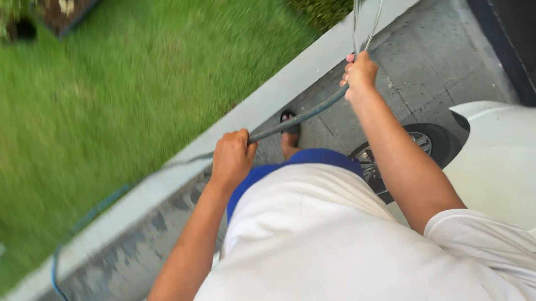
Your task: Watering a car and nearby plants with a hose.
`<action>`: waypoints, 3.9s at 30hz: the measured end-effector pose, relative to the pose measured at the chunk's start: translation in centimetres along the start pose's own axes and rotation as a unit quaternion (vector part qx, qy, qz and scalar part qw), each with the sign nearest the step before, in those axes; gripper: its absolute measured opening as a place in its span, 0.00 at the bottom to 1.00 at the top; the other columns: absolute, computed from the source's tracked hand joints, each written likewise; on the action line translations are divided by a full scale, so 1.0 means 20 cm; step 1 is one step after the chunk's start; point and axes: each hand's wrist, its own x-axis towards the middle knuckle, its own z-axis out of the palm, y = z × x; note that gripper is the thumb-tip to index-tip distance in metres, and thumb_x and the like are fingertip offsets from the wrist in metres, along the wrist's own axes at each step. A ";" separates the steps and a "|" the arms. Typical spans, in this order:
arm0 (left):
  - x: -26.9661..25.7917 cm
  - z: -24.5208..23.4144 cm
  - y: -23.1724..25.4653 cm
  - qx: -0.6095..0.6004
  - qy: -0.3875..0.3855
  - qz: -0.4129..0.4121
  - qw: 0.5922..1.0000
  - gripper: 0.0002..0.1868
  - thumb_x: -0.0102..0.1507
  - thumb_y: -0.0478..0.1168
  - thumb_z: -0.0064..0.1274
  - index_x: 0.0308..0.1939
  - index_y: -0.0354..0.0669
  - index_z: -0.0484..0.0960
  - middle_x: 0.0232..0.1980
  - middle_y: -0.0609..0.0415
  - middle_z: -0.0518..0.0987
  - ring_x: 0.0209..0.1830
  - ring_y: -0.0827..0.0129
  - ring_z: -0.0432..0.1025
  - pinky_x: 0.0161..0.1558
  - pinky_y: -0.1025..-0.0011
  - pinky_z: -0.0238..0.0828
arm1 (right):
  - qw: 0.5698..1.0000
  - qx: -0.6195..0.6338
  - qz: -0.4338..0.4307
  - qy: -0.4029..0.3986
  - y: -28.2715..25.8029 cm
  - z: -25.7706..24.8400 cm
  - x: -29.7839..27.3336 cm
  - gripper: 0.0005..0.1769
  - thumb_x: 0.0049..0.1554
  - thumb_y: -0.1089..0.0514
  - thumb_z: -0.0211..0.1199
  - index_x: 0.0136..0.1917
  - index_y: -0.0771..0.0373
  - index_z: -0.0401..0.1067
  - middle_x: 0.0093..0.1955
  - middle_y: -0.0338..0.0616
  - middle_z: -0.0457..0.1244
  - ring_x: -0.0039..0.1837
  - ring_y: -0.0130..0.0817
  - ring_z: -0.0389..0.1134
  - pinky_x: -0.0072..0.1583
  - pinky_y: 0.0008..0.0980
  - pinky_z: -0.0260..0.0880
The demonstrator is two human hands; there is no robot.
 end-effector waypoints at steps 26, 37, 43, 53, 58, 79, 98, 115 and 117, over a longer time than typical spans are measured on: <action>-0.15 -0.07 0.00 -0.010 0.010 -0.070 0.997 0.10 0.62 0.39 0.57 0.34 0.34 0.77 0.33 0.38 0.79 0.38 0.42 0.73 0.43 0.48 0.68 | 0.989 -0.008 0.112 -0.100 0.03 0.06 -0.04 0.17 0.64 0.44 0.47 0.44 0.56 0.69 0.32 0.32 0.59 0.33 0.27 0.59 0.37 0.32 0.61; -0.15 -0.05 0.04 -0.004 -0.016 -0.076 0.997 0.11 0.62 0.40 0.57 0.33 0.34 0.76 0.32 0.37 0.78 0.36 0.42 0.73 0.43 0.48 0.68 | 0.994 -0.034 0.096 -0.048 0.13 0.07 0.04 0.17 0.63 0.45 0.46 0.40 0.56 0.67 0.28 0.30 0.54 0.28 0.23 0.50 0.33 0.29 0.52; -0.15 -0.06 0.04 -0.011 -0.016 -0.078 0.997 0.11 0.62 0.40 0.58 0.33 0.34 0.76 0.32 0.37 0.78 0.37 0.42 0.73 0.43 0.48 0.68 | 0.989 -0.054 0.125 -0.049 0.17 0.06 0.05 0.18 0.63 0.47 0.44 0.39 0.56 0.67 0.27 0.30 0.53 0.27 0.23 0.49 0.31 0.29 0.50; -0.13 -0.05 0.05 -0.014 -0.031 -0.080 0.996 0.12 0.63 0.40 0.57 0.32 0.34 0.76 0.32 0.37 0.78 0.36 0.43 0.73 0.42 0.48 0.68 | 0.987 -0.046 0.150 -0.027 0.23 0.04 0.10 0.19 0.64 0.46 0.43 0.37 0.56 0.66 0.26 0.30 0.52 0.27 0.23 0.48 0.31 0.29 0.48; -0.13 -0.04 0.04 -0.006 -0.035 -0.078 0.996 0.11 0.63 0.39 0.57 0.33 0.33 0.76 0.33 0.37 0.78 0.36 0.43 0.73 0.42 0.48 0.68 | 0.994 -0.034 0.105 0.005 0.19 0.04 0.03 0.20 0.63 0.45 0.44 0.39 0.57 0.67 0.27 0.31 0.52 0.28 0.24 0.49 0.32 0.30 0.49; -0.10 -0.05 0.05 -0.008 -0.031 -0.068 0.997 0.14 0.64 0.42 0.57 0.33 0.34 0.75 0.33 0.38 0.78 0.38 0.42 0.73 0.42 0.48 0.68 | 0.999 -0.033 0.022 0.037 0.08 0.09 -0.01 0.18 0.60 0.46 0.47 0.40 0.59 0.69 0.29 0.33 0.53 0.28 0.26 0.50 0.32 0.32 0.51; -0.13 -0.07 0.02 -0.012 -0.023 -0.105 0.994 0.11 0.64 0.40 0.57 0.34 0.34 0.76 0.33 0.38 0.78 0.37 0.44 0.73 0.42 0.49 0.68 | 0.991 -0.107 0.034 -0.073 -0.01 0.30 -0.08 0.17 0.62 0.47 0.46 0.41 0.59 0.67 0.28 0.32 0.53 0.27 0.24 0.48 0.31 0.30 0.51; -0.12 -0.07 0.02 -0.028 -0.001 -0.098 0.995 0.12 0.64 0.41 0.56 0.34 0.34 0.77 0.32 0.39 0.78 0.37 0.44 0.73 0.41 0.49 0.68 | 0.995 -0.080 -0.052 -0.023 -0.08 0.34 -0.11 0.16 0.59 0.48 0.46 0.41 0.60 0.68 0.29 0.33 0.53 0.27 0.25 0.48 0.30 0.31 0.50; -0.12 -0.07 0.01 -0.027 -0.002 -0.098 0.995 0.11 0.64 0.41 0.56 0.34 0.35 0.77 0.32 0.39 0.78 0.37 0.45 0.73 0.41 0.49 0.68 | 0.995 -0.080 -0.056 -0.021 -0.08 0.34 -0.12 0.17 0.59 0.49 0.45 0.40 0.60 0.68 0.29 0.33 0.53 0.27 0.25 0.48 0.30 0.31 0.50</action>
